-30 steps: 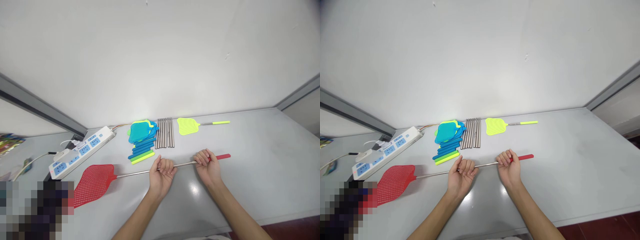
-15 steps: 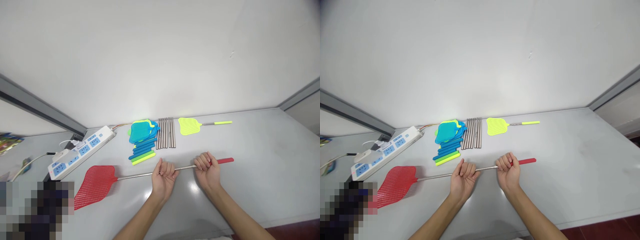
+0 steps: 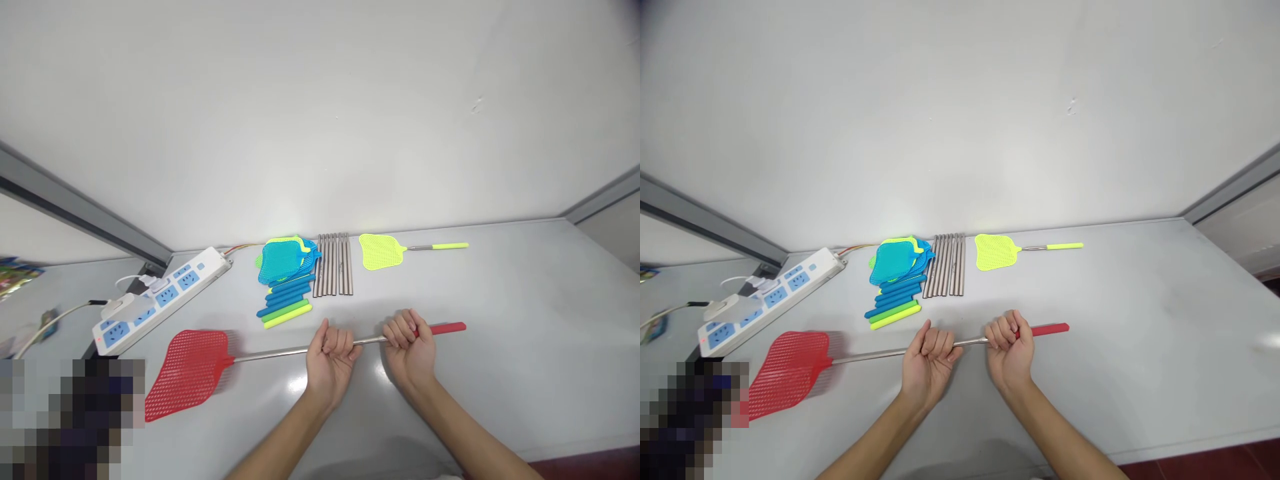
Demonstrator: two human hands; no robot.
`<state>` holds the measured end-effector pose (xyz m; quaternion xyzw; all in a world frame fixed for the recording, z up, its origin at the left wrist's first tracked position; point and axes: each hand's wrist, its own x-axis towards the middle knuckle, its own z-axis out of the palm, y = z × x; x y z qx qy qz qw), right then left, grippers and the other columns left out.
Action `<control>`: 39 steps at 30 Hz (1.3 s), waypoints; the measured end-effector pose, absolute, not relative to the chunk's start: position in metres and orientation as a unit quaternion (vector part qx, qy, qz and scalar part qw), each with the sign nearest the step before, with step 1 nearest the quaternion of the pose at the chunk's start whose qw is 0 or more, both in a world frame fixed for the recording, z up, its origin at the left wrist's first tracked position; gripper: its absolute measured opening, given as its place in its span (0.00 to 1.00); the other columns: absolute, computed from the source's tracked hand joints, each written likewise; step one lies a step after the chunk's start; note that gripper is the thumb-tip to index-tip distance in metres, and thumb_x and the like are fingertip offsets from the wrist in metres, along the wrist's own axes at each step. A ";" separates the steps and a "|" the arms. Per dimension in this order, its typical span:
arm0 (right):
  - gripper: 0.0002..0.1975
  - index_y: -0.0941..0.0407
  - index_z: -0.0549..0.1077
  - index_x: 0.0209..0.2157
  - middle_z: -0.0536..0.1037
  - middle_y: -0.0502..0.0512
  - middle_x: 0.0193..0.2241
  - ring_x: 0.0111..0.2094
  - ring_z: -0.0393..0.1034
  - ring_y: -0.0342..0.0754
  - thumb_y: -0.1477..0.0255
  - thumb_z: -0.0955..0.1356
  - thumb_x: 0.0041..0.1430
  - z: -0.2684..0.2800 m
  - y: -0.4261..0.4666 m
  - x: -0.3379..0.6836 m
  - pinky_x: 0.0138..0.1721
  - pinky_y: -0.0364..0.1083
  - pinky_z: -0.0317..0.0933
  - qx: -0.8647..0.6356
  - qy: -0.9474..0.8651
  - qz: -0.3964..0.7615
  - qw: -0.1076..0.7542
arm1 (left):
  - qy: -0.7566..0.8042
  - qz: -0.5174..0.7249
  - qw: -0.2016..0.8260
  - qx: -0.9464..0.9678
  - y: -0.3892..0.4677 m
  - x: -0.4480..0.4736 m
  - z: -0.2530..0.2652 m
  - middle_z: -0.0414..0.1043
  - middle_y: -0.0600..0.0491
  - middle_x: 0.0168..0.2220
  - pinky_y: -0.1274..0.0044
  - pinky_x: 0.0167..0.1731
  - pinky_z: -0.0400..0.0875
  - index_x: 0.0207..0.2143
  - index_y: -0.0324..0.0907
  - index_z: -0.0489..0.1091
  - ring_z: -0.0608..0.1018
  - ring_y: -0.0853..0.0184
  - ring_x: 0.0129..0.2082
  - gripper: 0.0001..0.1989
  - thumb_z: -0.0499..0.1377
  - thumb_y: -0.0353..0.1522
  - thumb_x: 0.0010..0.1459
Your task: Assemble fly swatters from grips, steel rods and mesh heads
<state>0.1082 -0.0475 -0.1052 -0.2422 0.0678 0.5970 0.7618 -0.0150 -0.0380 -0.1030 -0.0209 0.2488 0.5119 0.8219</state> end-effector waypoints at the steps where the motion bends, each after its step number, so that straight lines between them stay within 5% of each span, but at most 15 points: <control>1: 0.15 0.56 0.52 0.18 0.42 0.40 0.12 0.13 0.36 0.36 0.74 0.63 0.52 -0.106 -0.047 0.108 0.14 0.38 0.42 -0.242 0.068 0.599 0.760 | 0.248 0.515 0.821 -0.016 -0.039 -0.015 -0.102 0.35 0.60 0.14 0.78 0.18 0.52 0.13 0.41 0.40 0.50 0.73 0.16 0.23 0.48 0.33 0.56; 27: 0.13 0.57 0.53 0.19 0.47 0.41 0.13 0.14 0.45 0.36 0.77 0.62 0.52 -0.099 -0.034 0.110 0.17 0.38 0.50 -0.220 0.086 0.650 0.722 | 0.232 0.488 0.840 0.045 -0.022 -0.028 -0.091 0.46 0.59 0.13 0.79 0.20 0.55 0.12 0.40 0.49 0.59 0.73 0.17 0.21 0.49 0.35 0.56; 34: 0.13 0.56 0.53 0.19 0.47 0.41 0.13 0.14 0.45 0.36 0.79 0.62 0.52 -0.098 -0.030 0.134 0.17 0.38 0.52 -0.215 0.053 0.615 0.757 | 0.373 0.523 0.749 0.163 -0.012 -0.037 -0.091 0.59 0.55 0.23 0.79 0.26 0.60 0.21 0.38 0.61 0.68 0.71 0.26 0.12 0.52 0.36 0.53; 39: 0.13 0.56 0.52 0.19 0.47 0.41 0.13 0.14 0.45 0.36 0.78 0.62 0.53 -0.101 -0.031 0.147 0.17 0.38 0.52 -0.216 0.045 0.594 0.773 | 0.474 0.410 0.713 0.314 -0.013 -0.035 -0.096 0.59 0.57 0.19 0.81 0.20 0.55 0.25 0.39 0.62 0.64 0.74 0.19 0.12 0.51 0.40 0.53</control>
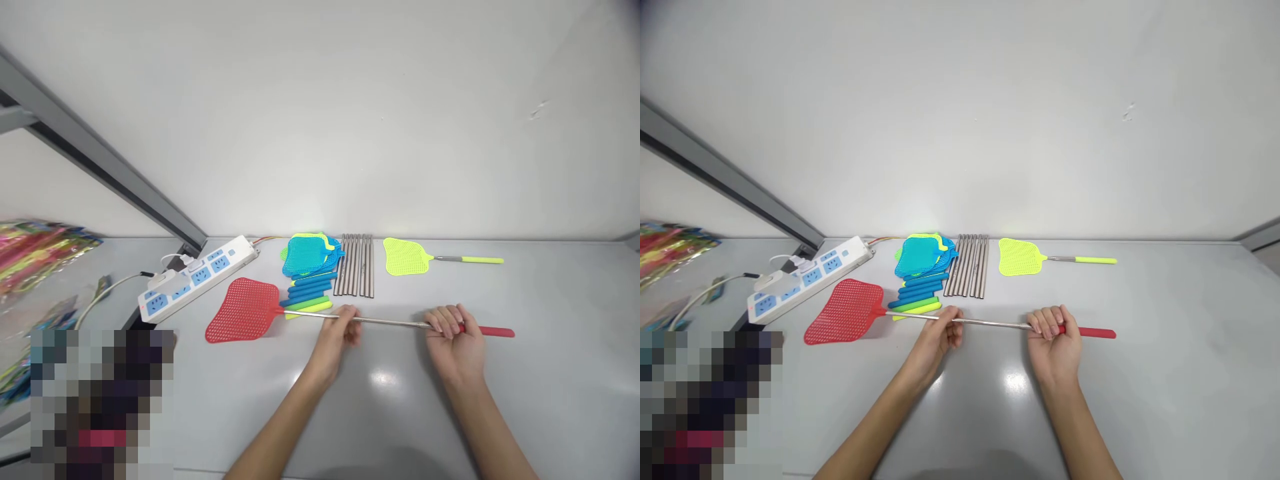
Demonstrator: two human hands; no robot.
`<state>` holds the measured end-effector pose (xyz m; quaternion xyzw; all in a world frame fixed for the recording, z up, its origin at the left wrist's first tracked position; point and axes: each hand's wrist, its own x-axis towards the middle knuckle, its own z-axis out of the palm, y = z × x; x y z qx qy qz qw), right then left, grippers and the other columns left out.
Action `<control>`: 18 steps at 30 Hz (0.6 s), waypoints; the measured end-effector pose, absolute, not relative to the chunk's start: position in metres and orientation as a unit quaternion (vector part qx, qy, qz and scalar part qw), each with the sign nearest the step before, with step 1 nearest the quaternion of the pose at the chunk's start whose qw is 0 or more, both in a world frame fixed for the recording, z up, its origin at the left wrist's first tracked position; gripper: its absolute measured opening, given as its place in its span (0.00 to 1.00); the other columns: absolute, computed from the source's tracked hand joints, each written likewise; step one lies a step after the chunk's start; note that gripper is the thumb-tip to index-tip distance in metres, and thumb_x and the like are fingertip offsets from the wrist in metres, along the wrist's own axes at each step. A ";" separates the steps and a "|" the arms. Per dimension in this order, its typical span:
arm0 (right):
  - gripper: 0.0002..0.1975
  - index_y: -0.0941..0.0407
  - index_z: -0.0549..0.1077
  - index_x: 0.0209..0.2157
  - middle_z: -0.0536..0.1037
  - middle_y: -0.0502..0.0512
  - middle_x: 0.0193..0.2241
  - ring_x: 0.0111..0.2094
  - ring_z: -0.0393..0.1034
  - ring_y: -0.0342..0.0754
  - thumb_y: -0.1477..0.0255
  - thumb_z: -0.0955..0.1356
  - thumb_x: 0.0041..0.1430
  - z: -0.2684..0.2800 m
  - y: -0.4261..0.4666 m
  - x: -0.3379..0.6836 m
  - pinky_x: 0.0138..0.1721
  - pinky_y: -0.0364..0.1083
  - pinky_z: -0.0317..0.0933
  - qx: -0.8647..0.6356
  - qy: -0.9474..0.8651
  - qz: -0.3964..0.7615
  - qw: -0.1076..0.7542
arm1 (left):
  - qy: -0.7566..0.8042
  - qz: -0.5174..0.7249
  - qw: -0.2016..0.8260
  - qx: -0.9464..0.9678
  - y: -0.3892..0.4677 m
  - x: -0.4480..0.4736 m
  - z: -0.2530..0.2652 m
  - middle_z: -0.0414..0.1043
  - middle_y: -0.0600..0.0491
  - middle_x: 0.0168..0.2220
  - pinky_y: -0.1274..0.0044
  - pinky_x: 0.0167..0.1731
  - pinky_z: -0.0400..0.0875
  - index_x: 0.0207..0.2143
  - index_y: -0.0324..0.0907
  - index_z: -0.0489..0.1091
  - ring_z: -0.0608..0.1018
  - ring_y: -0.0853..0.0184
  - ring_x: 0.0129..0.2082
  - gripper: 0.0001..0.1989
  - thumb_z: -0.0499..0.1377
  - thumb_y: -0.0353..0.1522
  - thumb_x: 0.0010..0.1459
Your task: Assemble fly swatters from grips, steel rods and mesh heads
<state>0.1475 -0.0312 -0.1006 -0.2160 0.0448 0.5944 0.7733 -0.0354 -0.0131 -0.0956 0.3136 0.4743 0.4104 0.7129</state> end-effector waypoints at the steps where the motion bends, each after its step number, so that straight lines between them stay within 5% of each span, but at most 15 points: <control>1: 0.13 0.56 0.52 0.19 0.47 0.40 0.13 0.14 0.45 0.35 0.78 0.61 0.53 -0.101 -0.031 0.147 0.17 0.38 0.51 -0.215 0.046 0.600 0.770 | 0.476 0.391 0.715 0.332 -0.015 -0.034 -0.096 0.58 0.58 0.18 0.81 0.20 0.55 0.24 0.40 0.62 0.63 0.75 0.18 0.13 0.52 0.40 0.52; 9: 0.14 0.56 0.52 0.19 0.47 0.40 0.12 0.12 0.43 0.35 0.78 0.62 0.52 -0.102 -0.036 0.130 0.14 0.37 0.49 -0.219 0.084 0.622 0.748 | 0.438 0.240 0.728 0.470 -0.025 -0.032 -0.094 0.45 0.60 0.12 0.79 0.17 0.44 0.14 0.40 0.52 0.51 0.76 0.14 0.23 0.43 0.44 0.55; 18: 0.15 0.56 0.51 0.18 0.48 0.40 0.11 0.11 0.43 0.34 0.76 0.63 0.52 -0.108 -0.044 0.120 0.13 0.37 0.48 -0.241 0.073 0.611 0.751 | 0.373 0.204 0.791 0.440 -0.028 -0.031 -0.090 0.44 0.61 0.12 0.78 0.17 0.42 0.15 0.42 0.46 0.48 0.76 0.14 0.21 0.43 0.42 0.56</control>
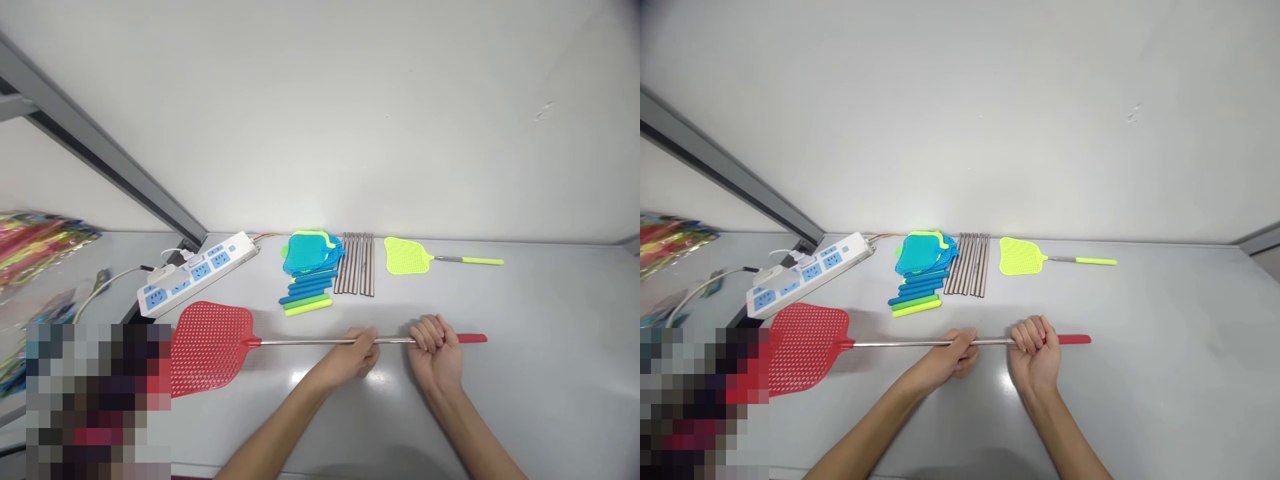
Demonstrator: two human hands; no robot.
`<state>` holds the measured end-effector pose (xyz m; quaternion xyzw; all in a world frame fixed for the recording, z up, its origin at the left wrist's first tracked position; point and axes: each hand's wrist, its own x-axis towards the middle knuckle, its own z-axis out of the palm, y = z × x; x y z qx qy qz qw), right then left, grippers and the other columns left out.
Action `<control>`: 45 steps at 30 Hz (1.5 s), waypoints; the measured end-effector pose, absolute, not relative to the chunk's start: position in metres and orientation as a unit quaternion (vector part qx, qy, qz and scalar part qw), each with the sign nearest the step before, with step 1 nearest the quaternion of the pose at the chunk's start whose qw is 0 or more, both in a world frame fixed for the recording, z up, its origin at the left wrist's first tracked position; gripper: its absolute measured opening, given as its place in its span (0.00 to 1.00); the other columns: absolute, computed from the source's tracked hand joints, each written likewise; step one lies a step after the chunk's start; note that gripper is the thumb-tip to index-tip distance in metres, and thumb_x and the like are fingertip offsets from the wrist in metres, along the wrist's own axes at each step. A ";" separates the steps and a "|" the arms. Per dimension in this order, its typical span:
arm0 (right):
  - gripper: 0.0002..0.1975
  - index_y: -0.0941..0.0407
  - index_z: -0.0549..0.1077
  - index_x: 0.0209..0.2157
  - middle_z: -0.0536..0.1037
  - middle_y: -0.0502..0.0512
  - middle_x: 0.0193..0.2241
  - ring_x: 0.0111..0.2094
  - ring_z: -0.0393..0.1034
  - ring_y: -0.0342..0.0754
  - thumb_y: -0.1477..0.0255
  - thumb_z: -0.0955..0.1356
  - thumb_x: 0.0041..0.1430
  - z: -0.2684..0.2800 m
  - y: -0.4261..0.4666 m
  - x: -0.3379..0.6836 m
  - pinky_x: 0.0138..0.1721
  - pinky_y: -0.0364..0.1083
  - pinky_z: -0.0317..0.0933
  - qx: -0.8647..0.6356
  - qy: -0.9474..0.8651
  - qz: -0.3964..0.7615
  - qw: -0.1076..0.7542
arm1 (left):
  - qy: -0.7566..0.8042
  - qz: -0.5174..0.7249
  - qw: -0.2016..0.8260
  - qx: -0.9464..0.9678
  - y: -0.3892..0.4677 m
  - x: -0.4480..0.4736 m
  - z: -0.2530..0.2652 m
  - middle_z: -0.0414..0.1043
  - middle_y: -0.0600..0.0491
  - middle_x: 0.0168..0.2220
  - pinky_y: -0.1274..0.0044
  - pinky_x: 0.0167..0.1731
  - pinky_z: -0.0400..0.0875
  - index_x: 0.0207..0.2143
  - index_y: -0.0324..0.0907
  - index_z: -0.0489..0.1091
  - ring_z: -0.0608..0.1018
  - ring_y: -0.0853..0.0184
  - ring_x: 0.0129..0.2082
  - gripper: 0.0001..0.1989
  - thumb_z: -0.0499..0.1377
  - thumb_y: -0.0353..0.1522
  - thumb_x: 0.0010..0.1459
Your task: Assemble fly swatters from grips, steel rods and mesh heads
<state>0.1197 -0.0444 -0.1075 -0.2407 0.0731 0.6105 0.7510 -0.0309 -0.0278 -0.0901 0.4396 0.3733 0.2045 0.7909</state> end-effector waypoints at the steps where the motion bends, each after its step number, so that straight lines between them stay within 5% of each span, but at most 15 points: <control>1: 0.15 0.56 0.51 0.18 0.48 0.40 0.11 0.11 0.43 0.34 0.76 0.63 0.53 -0.107 -0.045 0.117 0.13 0.37 0.48 -0.245 0.069 0.611 0.749 | 0.371 0.203 0.793 0.438 -0.029 -0.030 -0.091 0.45 0.61 0.12 0.78 0.17 0.42 0.15 0.42 0.46 0.48 0.76 0.14 0.21 0.43 0.43 0.56; 12: 0.15 0.57 0.53 0.17 0.45 0.40 0.13 0.12 0.41 0.35 0.74 0.62 0.53 -0.095 -0.046 0.103 0.14 0.37 0.48 -0.260 0.036 0.621 0.739 | 0.320 0.227 0.836 0.384 -0.032 -0.022 -0.104 0.43 0.62 0.11 0.78 0.15 0.40 0.15 0.42 0.48 0.47 0.77 0.12 0.21 0.44 0.44 0.56; 19: 0.14 0.57 0.59 0.16 0.62 0.48 0.18 0.24 0.61 0.42 0.68 0.62 0.53 -0.084 -0.036 0.110 0.27 0.42 0.58 -0.359 -0.107 0.653 0.658 | 0.357 0.282 0.799 0.394 -0.026 -0.026 -0.097 0.42 0.62 0.11 0.78 0.16 0.40 0.14 0.42 0.47 0.47 0.77 0.13 0.22 0.46 0.44 0.54; 25: 0.14 0.58 0.67 0.22 0.64 0.48 0.11 0.11 0.54 0.39 0.62 0.62 0.53 -0.088 -0.037 0.130 0.14 0.40 0.48 -0.446 -0.195 0.706 0.514 | 0.401 0.263 0.769 0.421 -0.024 -0.031 -0.090 0.43 0.62 0.11 0.77 0.17 0.39 0.14 0.41 0.51 0.47 0.76 0.13 0.22 0.47 0.46 0.53; 45: 0.17 0.57 0.55 0.16 0.59 0.43 0.07 0.10 0.41 0.33 0.73 0.66 0.51 -0.104 -0.041 0.142 0.11 0.36 0.37 -0.459 -0.177 0.665 0.562 | 0.315 0.192 0.840 0.397 -0.022 -0.034 -0.089 0.41 0.62 0.14 0.78 0.16 0.38 0.17 0.42 0.45 0.45 0.77 0.14 0.20 0.44 0.43 0.56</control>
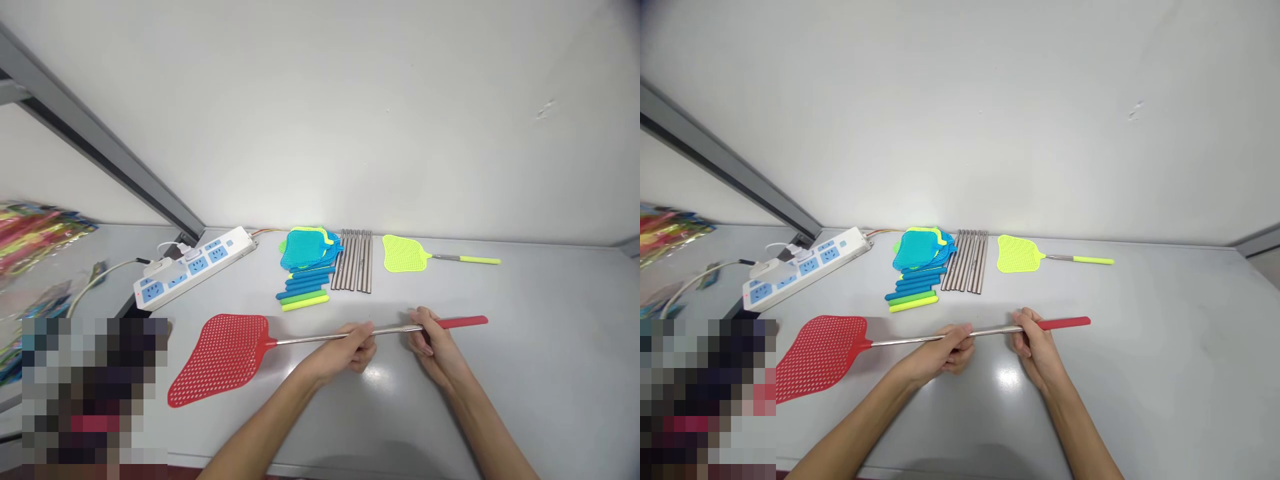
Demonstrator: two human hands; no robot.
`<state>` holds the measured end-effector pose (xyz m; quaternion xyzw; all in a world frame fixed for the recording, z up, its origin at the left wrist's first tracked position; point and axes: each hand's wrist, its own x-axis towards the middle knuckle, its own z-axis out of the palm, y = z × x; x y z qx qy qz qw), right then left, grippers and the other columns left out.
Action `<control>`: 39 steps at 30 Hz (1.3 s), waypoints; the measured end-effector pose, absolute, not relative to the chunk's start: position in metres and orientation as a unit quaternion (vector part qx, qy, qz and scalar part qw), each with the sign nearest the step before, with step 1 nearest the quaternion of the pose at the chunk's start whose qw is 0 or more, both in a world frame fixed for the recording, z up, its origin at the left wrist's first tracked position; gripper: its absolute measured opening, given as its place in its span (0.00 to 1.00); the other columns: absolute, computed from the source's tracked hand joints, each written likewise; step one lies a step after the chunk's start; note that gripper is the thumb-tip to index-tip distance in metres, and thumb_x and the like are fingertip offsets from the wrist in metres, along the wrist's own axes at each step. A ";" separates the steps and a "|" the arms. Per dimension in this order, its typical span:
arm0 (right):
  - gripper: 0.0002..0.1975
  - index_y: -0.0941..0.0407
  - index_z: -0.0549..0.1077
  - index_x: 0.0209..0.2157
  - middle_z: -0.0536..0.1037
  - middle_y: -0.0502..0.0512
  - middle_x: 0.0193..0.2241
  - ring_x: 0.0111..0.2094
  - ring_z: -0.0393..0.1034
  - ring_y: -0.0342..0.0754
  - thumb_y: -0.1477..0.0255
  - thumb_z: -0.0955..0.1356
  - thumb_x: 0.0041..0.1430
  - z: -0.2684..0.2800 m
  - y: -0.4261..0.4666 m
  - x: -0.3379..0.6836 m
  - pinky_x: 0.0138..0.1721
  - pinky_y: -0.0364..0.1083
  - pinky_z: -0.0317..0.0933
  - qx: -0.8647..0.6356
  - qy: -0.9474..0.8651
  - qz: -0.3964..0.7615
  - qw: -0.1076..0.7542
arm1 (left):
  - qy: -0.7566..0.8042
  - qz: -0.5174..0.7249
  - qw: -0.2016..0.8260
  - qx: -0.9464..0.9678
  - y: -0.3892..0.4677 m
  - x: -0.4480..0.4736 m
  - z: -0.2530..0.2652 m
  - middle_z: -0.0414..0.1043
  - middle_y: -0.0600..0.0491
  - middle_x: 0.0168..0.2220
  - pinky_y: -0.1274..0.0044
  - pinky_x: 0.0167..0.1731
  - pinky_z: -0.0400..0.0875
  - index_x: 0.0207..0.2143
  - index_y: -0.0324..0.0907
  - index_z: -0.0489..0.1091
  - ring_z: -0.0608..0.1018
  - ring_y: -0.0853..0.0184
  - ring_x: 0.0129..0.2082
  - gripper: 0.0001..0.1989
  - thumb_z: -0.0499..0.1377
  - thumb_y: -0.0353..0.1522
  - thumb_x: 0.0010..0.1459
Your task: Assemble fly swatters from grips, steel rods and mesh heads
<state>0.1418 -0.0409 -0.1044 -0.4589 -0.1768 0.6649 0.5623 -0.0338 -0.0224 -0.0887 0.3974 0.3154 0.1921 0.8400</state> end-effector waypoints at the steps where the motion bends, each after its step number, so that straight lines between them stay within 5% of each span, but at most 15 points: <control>1: 0.16 0.57 0.54 0.16 0.58 0.43 0.07 0.10 0.40 0.33 0.73 0.66 0.51 -0.105 -0.042 0.140 0.11 0.37 0.36 -0.458 -0.176 0.665 0.563 | 0.312 0.193 0.843 0.394 -0.022 -0.034 -0.090 0.41 0.62 0.14 0.78 0.16 0.38 0.17 0.42 0.45 0.45 0.77 0.14 0.20 0.44 0.43 0.56; 30: 0.18 0.56 0.53 0.15 0.59 0.43 0.05 0.10 0.41 0.35 0.70 0.65 0.52 -0.099 -0.044 0.108 0.14 0.39 0.37 -0.456 -0.194 0.680 0.541 | 0.342 0.202 0.821 0.409 -0.029 -0.019 -0.088 0.41 0.62 0.14 0.79 0.16 0.39 0.17 0.41 0.45 0.45 0.77 0.15 0.23 0.44 0.48 0.54; 39: 0.12 0.59 0.67 0.18 0.58 0.44 0.06 0.11 0.46 0.36 0.68 0.66 0.50 -0.104 -0.042 0.123 0.15 0.39 0.40 -0.490 -0.137 0.650 0.564 | 0.372 0.277 0.800 0.382 -0.025 -0.021 -0.099 0.41 0.63 0.14 0.79 0.14 0.38 0.16 0.40 0.49 0.46 0.78 0.13 0.23 0.48 0.47 0.52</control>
